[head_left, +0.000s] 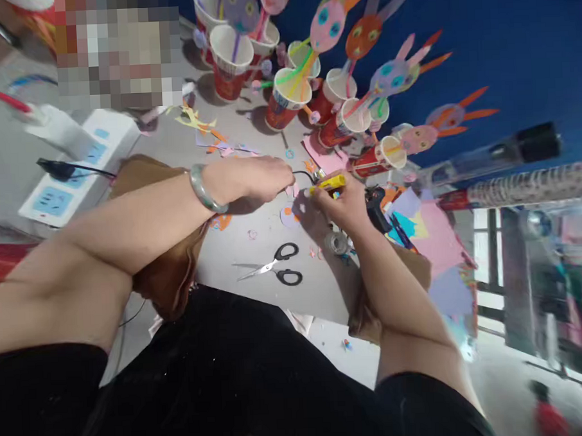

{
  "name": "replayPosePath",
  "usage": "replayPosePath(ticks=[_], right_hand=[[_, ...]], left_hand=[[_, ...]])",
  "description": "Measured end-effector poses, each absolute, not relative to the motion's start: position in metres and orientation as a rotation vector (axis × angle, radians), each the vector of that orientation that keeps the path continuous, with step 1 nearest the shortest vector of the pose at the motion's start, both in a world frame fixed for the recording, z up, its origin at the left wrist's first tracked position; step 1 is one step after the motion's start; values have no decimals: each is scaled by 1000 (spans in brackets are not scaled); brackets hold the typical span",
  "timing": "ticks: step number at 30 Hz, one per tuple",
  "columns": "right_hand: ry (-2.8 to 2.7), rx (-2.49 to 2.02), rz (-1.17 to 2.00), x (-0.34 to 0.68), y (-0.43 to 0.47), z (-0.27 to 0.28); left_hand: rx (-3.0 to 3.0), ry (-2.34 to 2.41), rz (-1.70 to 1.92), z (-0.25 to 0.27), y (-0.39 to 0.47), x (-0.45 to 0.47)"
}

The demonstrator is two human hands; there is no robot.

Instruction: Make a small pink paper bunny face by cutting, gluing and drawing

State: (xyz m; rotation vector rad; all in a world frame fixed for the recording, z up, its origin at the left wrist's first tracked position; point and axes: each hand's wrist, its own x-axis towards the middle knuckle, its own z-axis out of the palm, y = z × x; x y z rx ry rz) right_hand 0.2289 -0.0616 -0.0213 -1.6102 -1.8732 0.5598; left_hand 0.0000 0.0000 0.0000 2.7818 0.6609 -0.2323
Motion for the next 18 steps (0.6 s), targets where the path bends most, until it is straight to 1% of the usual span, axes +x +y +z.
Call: replayPosePath(ticks=[4, 10, 18], right_hand=[[-1920, -1603, 543, 226, -65, -26], [-1962, -1577, 555, 220, -65, -28], [-2047, -1556, 549, 213, -59, -35]], left_hand=[[2781, 670, -157, 0, -1, 1], [2741, 713, -247, 10, -8, 4], [2782, 725, -192, -3, -8, 6]])
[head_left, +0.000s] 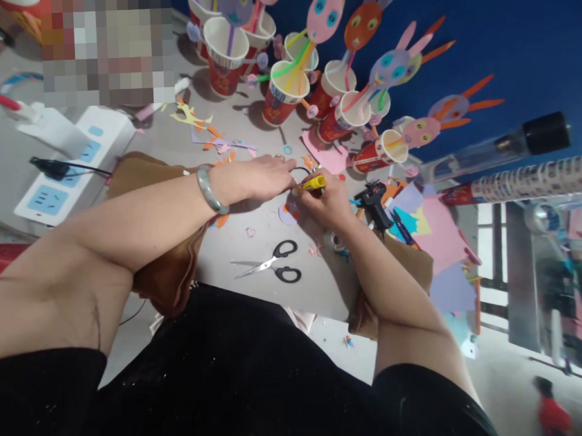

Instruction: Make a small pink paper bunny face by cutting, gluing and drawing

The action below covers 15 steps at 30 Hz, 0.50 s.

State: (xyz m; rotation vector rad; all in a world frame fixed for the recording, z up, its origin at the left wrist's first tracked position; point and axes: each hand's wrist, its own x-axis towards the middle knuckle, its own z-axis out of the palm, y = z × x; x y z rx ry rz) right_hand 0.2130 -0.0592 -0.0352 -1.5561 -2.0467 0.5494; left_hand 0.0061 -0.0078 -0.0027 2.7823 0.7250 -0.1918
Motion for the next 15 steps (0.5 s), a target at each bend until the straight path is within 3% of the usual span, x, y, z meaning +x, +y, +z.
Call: replayPosePath(ticks=[15], right_hand=[[-1968, -1583, 585, 213, -59, -35]], left_hand=[[2788, 734, -256, 3, -11, 5]])
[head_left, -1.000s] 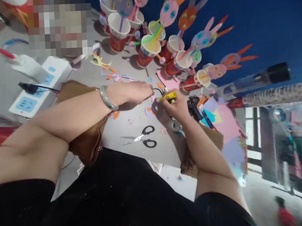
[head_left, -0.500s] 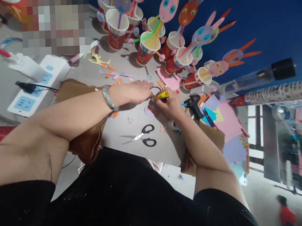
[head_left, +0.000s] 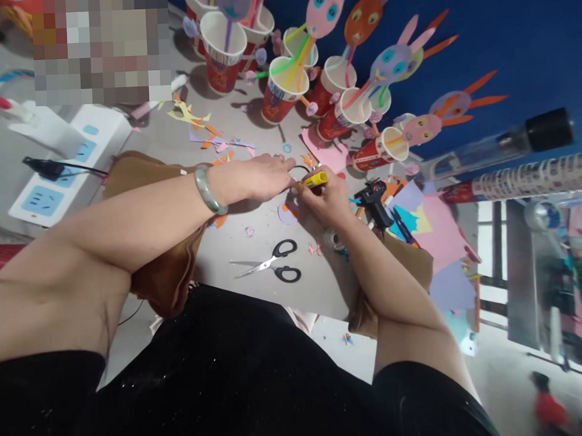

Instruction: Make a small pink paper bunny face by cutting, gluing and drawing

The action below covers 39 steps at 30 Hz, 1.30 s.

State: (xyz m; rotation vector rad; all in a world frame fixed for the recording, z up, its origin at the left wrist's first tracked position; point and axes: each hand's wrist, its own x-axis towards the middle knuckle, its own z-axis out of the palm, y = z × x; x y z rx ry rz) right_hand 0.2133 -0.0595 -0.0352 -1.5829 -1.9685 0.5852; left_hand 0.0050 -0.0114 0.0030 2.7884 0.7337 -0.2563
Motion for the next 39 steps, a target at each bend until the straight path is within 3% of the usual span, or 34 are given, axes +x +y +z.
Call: replayPosePath(ticks=[39], right_hand=[[-2011, -1598, 617, 215, -56, -31]], left_hand=[[2746, 758, -260, 7, -12, 4]])
